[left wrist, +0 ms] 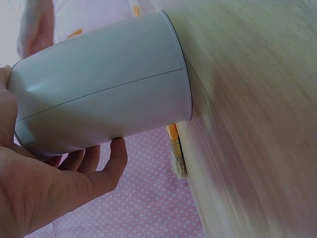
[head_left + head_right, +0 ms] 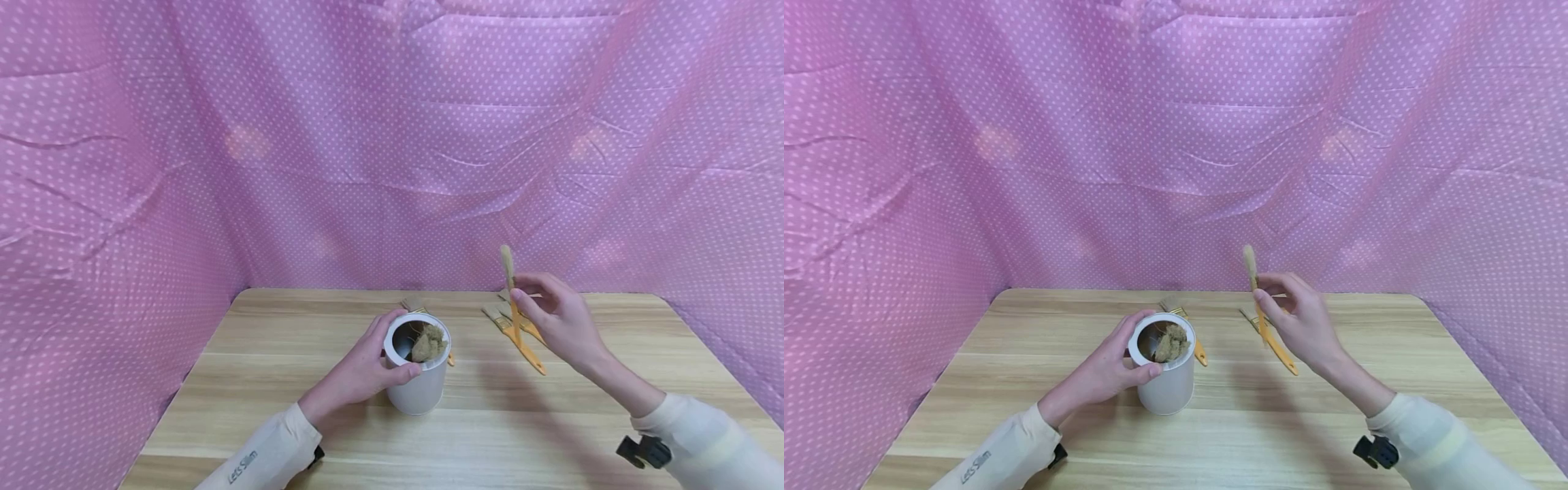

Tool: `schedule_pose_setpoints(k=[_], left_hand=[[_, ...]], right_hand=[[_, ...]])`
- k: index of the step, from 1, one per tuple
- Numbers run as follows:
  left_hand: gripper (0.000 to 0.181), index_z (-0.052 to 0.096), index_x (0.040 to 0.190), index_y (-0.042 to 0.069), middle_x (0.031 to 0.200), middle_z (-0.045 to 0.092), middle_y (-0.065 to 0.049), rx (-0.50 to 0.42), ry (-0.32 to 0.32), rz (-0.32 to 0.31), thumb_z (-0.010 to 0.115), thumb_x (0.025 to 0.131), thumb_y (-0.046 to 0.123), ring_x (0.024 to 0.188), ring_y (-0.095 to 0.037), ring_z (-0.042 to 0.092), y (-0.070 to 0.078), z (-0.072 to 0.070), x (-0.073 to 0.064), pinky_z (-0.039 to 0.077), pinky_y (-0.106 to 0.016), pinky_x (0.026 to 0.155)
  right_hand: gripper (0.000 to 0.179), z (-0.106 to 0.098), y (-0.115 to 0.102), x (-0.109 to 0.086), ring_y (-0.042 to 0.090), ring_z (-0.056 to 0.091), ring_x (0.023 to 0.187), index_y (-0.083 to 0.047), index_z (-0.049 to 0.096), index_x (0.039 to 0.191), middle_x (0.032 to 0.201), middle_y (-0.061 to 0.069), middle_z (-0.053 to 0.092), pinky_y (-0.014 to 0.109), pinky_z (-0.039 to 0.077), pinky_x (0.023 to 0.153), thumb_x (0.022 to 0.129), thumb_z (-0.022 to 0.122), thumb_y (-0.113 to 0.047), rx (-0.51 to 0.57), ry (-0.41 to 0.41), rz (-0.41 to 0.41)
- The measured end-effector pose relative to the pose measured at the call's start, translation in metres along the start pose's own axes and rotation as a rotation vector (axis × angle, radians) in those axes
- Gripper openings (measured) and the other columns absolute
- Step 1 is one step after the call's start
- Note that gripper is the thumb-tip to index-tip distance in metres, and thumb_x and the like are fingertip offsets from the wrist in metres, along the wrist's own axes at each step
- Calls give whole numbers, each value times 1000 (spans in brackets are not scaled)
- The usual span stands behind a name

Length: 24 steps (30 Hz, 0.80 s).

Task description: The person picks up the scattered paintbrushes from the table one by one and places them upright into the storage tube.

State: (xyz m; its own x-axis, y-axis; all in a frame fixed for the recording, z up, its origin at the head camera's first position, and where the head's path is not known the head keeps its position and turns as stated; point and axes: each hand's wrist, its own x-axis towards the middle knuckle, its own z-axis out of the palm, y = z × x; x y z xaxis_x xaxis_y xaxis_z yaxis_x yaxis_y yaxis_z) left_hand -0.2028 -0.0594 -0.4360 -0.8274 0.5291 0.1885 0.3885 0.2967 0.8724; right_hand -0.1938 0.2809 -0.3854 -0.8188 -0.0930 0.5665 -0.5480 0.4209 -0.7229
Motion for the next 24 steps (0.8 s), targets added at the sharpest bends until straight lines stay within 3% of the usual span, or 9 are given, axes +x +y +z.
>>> schedule_pose_setpoints(k=[9,19,24], left_hand=[[89,31,156,29,152,34,0,-21,-2,-3,85,84,36,133,-19,44,-5,-2,2,39,-47,107],[91,29,156,31,154,33,2,2,-6,-8,84,84,41,134,-19,44,-3,-5,2,40,-46,106],[91,28,156,33,152,33,5,35,-10,-13,83,84,48,133,-16,44,-2,-6,4,40,-46,106]], right_hand=[[30,16,-38,16,20,69,99,4,62,127,112,17,70,27,54,88,102,64,-11,177,38,43],[31,50,-50,34,26,67,106,6,61,126,117,21,65,39,54,92,100,67,-10,449,32,42],[30,64,-53,35,29,69,103,4,62,125,116,21,67,39,54,92,99,68,-9,455,-12,34]])
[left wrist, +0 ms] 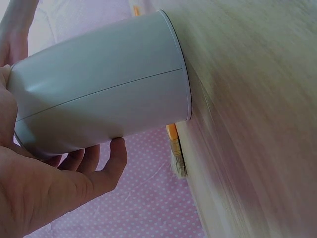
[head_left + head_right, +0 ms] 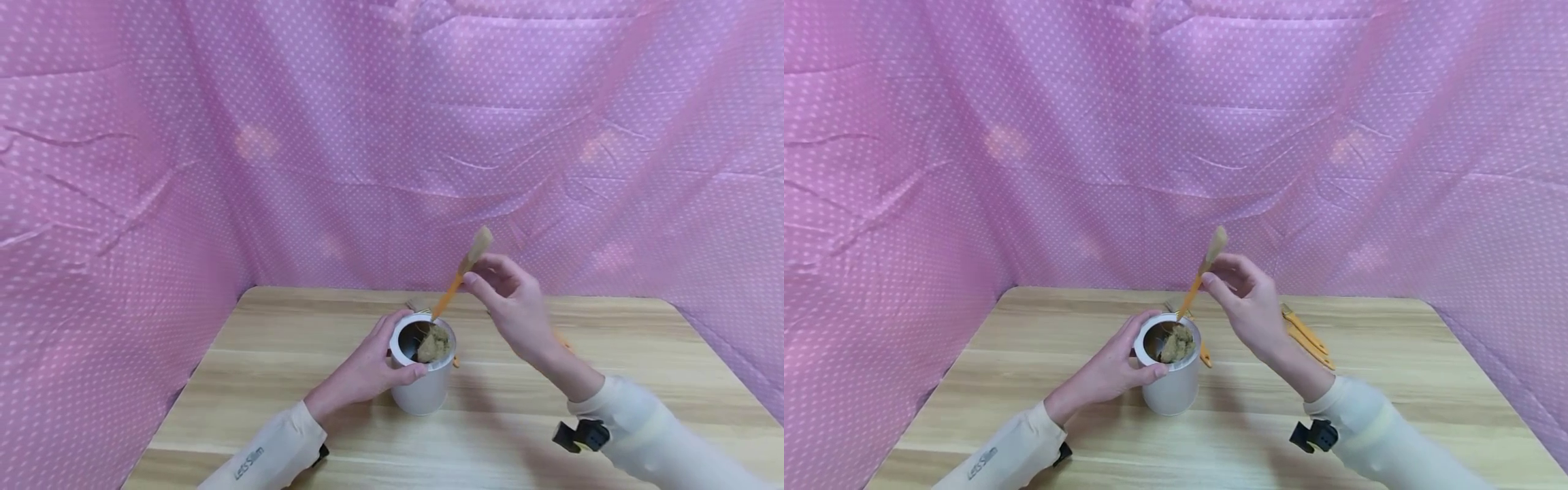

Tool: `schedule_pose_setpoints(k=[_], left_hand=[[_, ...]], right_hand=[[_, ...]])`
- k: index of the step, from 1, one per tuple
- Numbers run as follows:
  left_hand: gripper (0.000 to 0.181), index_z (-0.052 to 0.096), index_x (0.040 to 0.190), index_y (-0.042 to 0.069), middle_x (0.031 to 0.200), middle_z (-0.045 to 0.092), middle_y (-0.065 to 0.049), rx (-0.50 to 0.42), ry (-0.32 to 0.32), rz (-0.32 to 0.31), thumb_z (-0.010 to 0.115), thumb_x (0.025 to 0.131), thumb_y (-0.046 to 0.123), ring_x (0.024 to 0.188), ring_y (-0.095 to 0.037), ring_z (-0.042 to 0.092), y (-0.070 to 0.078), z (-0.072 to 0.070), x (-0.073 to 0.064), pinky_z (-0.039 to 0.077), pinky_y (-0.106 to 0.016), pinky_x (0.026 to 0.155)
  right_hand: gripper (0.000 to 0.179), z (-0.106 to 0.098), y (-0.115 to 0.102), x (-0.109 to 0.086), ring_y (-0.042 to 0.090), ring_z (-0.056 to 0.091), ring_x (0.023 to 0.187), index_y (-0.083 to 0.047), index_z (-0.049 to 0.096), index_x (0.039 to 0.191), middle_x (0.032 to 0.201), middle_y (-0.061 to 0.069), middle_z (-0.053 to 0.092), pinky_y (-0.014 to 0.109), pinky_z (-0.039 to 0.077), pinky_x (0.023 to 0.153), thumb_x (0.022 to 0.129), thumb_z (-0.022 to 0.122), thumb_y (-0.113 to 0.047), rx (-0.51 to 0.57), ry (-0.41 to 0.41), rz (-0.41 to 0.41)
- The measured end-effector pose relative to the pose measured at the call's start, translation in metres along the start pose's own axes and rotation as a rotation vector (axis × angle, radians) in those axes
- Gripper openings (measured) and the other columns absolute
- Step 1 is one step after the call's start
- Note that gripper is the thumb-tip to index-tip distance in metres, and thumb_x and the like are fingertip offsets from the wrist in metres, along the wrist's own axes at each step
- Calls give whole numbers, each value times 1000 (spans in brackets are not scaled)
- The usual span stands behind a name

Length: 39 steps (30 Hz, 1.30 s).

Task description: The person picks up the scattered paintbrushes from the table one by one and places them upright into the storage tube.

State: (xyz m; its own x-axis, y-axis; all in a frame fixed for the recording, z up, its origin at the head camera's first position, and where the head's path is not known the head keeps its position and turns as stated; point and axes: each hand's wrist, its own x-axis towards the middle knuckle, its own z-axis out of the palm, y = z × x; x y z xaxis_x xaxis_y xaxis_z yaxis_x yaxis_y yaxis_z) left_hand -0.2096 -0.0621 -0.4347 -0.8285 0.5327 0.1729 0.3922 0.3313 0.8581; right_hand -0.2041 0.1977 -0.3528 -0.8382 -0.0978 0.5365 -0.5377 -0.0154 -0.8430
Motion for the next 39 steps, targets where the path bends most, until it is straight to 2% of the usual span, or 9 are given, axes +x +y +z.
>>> schedule_pose_setpoints(k=[5,9,15,20,23,26,30,35,39], left_hand=[[93,26,157,32,152,33,2,-17,-11,-6,82,84,48,132,-19,46,0,0,1,42,-46,104],[92,26,157,32,150,35,2,-14,-10,-7,82,85,48,131,-18,47,0,0,1,42,-46,105],[90,28,155,35,146,37,2,-33,-25,-26,82,85,48,128,-17,49,1,0,-1,45,-46,101],[89,28,155,34,145,37,3,-42,-26,-25,82,85,45,127,-17,49,1,-2,0,45,-46,101],[89,29,155,32,145,38,2,-37,-23,-7,82,85,44,127,-17,47,0,-2,1,44,-44,103],[88,30,155,29,144,38,2,-31,-22,9,82,85,43,128,-16,47,0,-2,1,43,-43,103],[87,31,155,26,145,38,0,-11,-16,27,81,86,42,128,-17,47,0,-1,0,44,-42,102],[90,28,157,27,150,35,-2,26,-13,8,80,86,47,130,-19,45,1,0,-1,44,-43,103],[90,27,157,27,153,33,-3,43,-11,5,79,87,50,131,-20,44,2,0,-3,43,-47,105]], right_hand=[[32,13,0,-4,32,68,104,6,58,128,117,24,65,43,54,92,98,67,-3,35,-59,-19],[38,23,1,-10,32,64,109,4,55,132,119,20,65,41,55,91,96,68,1,23,-105,-23],[37,33,7,-24,29,63,108,-2,60,128,116,14,67,42,53,95,93,70,4,-99,-192,-101],[34,35,11,-31,20,62,111,-13,67,122,115,-3,70,45,47,99,90,76,-5,-332,-207,-179],[36,36,14,-35,19,61,113,-14,67,122,116,-5,69,46,48,98,87,78,-10,-435,-232,-227],[36,38,17,-37,18,60,108,-13,67,119,115,-5,67,45,49,92,85,78,-12,-497,-265,-284],[32,41,20,-39,16,56,106,-17,67,112,114,-8,65,45,42,92,82,78,-14,-537,-302,-328],[33,43,24,-42,19,51,119,-16,69,111,121,-1,64,53,29,104,80,78,-13,-551,-325,-331],[33,43,27,-45,22,50,123,-13,70,113,125,4,63,54,27,105,81,78,-14,-561,-317,-326]])
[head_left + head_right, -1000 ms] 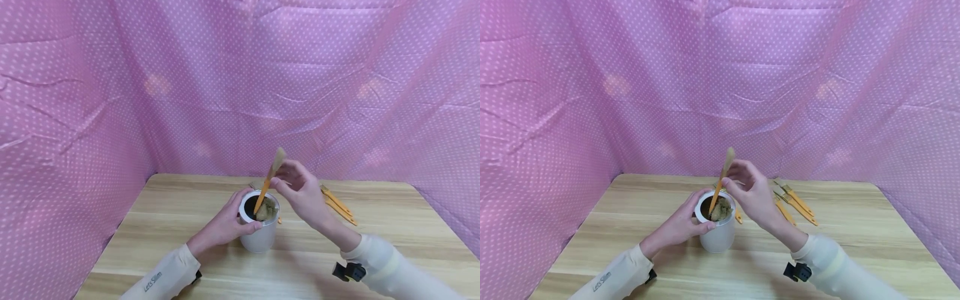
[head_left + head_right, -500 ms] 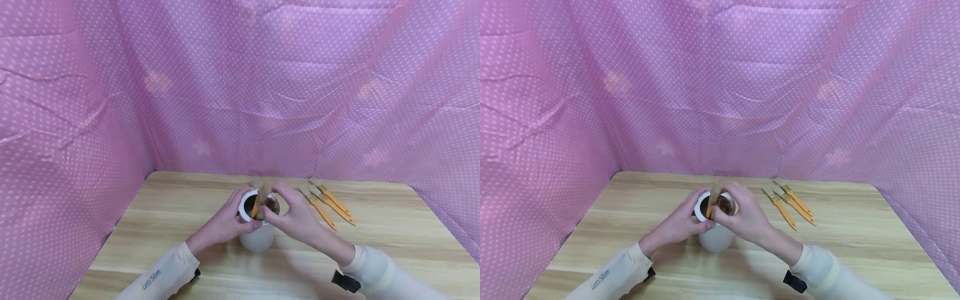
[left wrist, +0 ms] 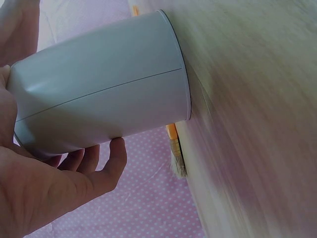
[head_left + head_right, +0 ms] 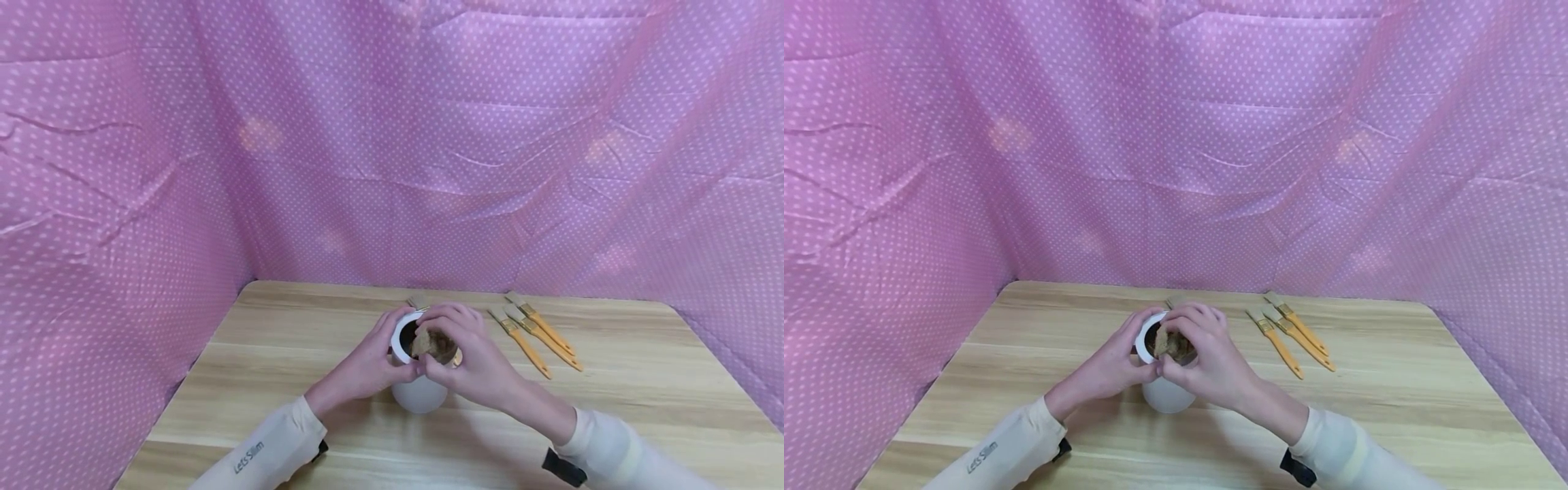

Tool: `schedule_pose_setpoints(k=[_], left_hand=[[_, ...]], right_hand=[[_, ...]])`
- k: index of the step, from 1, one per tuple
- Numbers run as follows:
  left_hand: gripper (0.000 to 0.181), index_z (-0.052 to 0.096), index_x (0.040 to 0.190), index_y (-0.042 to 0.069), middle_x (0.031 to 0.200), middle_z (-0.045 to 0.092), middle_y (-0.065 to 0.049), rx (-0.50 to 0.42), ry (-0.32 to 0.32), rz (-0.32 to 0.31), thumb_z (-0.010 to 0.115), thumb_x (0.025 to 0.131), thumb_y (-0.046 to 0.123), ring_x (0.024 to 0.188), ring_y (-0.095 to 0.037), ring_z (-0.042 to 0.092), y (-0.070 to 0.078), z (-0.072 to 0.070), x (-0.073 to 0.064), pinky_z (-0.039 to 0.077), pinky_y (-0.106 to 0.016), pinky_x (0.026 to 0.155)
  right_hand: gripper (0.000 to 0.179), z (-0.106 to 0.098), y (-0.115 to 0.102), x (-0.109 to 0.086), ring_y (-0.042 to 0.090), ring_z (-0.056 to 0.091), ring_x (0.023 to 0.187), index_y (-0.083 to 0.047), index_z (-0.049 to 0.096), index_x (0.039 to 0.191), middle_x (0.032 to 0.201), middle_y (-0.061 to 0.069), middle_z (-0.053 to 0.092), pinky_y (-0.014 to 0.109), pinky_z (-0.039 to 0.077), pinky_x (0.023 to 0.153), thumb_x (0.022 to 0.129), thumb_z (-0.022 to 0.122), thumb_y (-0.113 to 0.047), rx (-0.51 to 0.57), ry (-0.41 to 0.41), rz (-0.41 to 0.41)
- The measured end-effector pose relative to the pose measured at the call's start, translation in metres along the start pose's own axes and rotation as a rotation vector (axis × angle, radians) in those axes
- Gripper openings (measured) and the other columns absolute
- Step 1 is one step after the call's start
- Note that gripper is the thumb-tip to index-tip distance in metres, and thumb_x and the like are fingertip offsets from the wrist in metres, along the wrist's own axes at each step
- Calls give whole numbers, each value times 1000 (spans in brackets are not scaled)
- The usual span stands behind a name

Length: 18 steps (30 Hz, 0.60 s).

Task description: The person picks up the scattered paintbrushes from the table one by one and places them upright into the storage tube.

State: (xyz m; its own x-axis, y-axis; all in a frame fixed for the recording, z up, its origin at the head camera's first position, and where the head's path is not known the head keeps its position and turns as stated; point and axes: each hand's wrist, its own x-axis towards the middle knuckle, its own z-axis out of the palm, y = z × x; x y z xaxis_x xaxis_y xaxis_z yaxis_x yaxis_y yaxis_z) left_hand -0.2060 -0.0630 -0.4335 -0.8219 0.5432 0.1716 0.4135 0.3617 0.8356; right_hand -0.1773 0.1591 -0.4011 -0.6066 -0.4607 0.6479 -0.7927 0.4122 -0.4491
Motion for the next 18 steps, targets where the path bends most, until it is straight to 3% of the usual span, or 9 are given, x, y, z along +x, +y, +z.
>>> schedule_pose_setpoints(k=[11,18], left_hand=[[88,31,155,28,150,34,-1,-57,2,8,82,85,45,129,-18,47,-2,1,0,42,-43,104],[90,30,155,30,148,36,-1,-88,5,4,84,84,42,129,-18,48,-1,1,1,40,-46,106]], right_hand=[[39,-11,-2,-3,22,50,124,-14,68,123,131,3,62,53,32,105,86,80,-15,35,-5,62],[38,-36,15,-10,21,57,121,-11,67,126,127,0,66,44,42,105,90,75,-5,51,76,72]])
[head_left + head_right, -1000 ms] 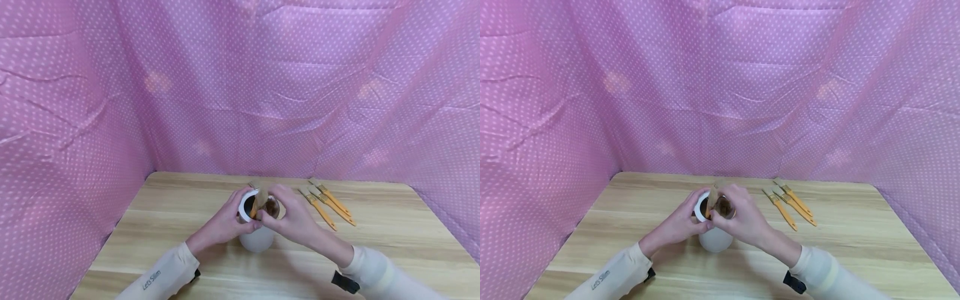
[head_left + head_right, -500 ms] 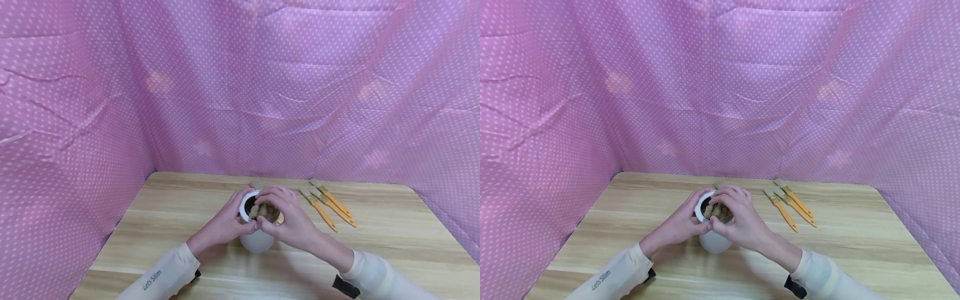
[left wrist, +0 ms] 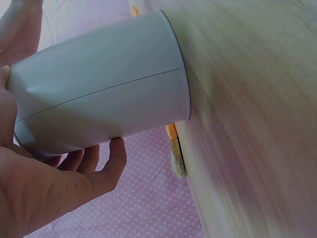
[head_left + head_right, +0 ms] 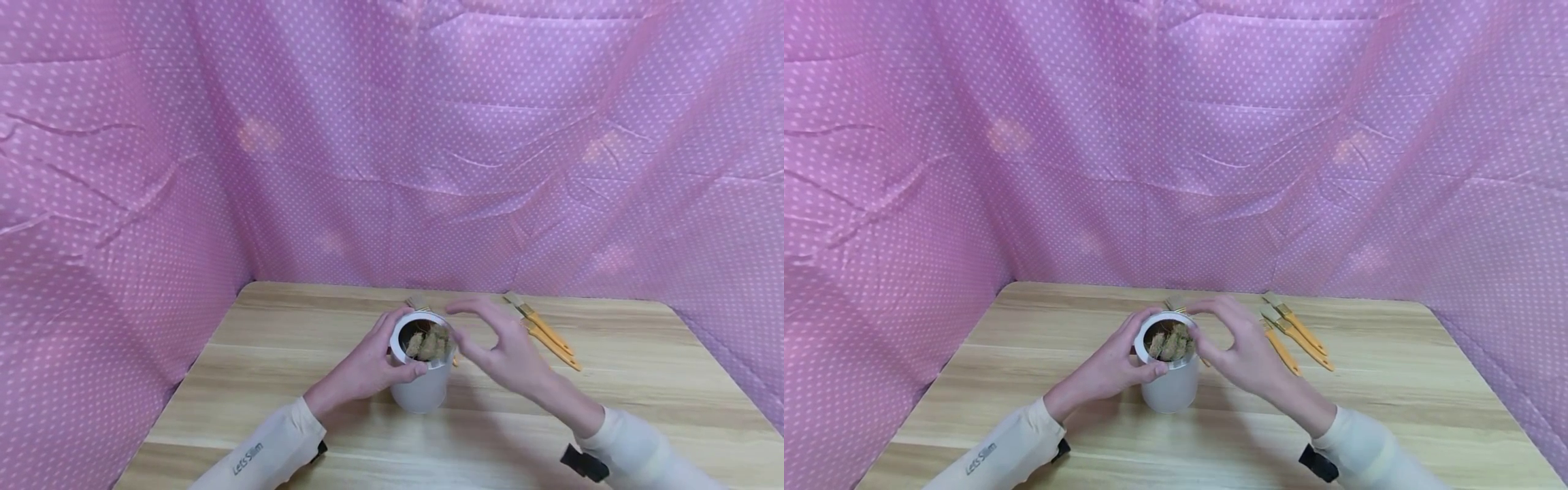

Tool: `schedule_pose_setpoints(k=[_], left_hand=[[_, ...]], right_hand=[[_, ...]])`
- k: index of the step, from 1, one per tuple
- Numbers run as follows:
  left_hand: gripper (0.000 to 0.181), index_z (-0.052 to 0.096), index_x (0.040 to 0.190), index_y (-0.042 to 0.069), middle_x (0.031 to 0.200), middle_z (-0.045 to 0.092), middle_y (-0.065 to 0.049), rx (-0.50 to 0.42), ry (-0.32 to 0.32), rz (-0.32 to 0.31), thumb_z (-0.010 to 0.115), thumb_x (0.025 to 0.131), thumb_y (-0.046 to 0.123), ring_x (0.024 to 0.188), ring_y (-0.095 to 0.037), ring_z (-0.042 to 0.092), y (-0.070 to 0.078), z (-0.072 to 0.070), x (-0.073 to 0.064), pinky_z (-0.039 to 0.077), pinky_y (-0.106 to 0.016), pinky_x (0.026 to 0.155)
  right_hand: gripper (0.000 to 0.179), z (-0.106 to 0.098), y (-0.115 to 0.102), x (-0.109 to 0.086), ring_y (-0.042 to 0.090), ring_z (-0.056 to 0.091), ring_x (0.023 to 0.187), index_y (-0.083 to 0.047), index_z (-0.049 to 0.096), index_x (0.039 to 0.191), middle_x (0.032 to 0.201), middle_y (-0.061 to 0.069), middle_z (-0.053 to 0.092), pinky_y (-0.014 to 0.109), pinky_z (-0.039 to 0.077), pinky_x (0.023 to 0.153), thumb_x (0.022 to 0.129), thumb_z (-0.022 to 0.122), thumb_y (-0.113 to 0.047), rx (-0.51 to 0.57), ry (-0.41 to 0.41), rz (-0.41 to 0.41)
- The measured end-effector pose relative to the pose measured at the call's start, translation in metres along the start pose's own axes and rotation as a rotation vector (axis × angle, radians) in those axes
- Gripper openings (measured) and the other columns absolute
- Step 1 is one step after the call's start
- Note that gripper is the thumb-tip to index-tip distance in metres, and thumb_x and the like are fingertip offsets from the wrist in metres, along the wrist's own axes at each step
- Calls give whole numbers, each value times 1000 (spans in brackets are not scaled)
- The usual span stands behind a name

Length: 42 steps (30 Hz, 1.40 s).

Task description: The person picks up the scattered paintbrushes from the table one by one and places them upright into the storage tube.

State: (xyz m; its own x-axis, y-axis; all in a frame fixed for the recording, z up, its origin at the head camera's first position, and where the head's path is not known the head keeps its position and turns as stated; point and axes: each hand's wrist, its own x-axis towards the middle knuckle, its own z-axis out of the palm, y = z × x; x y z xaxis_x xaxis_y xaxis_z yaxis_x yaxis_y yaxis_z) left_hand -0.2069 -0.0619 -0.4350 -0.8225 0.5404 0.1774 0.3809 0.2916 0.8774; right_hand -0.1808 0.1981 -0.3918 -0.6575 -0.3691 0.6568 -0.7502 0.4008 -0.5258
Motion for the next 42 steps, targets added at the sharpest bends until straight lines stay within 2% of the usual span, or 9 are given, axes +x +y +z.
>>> schedule_pose_setpoints(k=[7,11,14,20,25,33,38,40,42], left_hand=[[89,30,155,30,149,36,0,-7,7,0,84,84,41,130,-19,47,-1,1,0,39,-46,106],[90,29,156,30,149,36,-1,-11,2,0,83,84,41,130,-21,48,-1,0,0,40,-47,106],[92,29,157,30,149,36,-1,-10,5,-2,84,84,41,131,-22,48,-2,-1,0,39,-48,107],[92,29,157,29,152,33,-1,-7,21,-5,84,84,40,132,-22,46,-5,-3,-1,39,-49,108],[93,29,157,26,153,33,-2,-2,29,-22,84,84,41,133,-23,45,-5,-3,-5,38,-53,108],[93,29,157,25,153,33,-3,31,23,3,83,83,44,134,-21,44,-2,-1,-1,37,-50,108],[92,30,157,25,152,34,-2,31,26,14,83,84,43,134,-19,43,-1,1,2,37,-46,108],[92,30,157,25,151,35,-2,29,25,11,82,84,43,133,-19,43,-1,1,2,37,-45,108],[92,29,157,25,150,35,-2,28,24,7,82,84,44,133,-19,44,-2,1,1,38,-45,108]], right_hand=[[38,-25,34,-12,22,58,119,-12,69,121,123,2,68,27,41,104,89,73,6,-18,75,40],[33,-33,51,-20,20,62,112,-13,71,116,118,2,69,23,45,96,89,72,6,-53,94,57],[29,-32,64,-24,21,64,106,-13,71,113,114,0,70,23,48,89,89,72,4,-77,74,85],[25,-10,83,-19,21,64,99,-11,70,116,107,-4,70,36,54,83,92,72,-5,-100,0,190],[28,15,92,-1,25,65,98,-4,69,119,111,9,71,50,55,81,93,73,-10,-80,-50,225],[26,40,112,30,31,67,94,-3,68,113,108,14,69,44,56,77,94,75,-20,-158,-119,286],[29,56,123,44,34,67,89,6,66,111,103,21,68,41,57,75,93,75,-15,-196,-245,329],[27,63,125,49,31,66,85,8,66,111,99,20,68,39,57,74,93,73,-12,-223,-299,351],[18,71,126,53,25,63,74,9,66,102,87,17,66,37,55,66,96,68,-8,-246,-348,367]])
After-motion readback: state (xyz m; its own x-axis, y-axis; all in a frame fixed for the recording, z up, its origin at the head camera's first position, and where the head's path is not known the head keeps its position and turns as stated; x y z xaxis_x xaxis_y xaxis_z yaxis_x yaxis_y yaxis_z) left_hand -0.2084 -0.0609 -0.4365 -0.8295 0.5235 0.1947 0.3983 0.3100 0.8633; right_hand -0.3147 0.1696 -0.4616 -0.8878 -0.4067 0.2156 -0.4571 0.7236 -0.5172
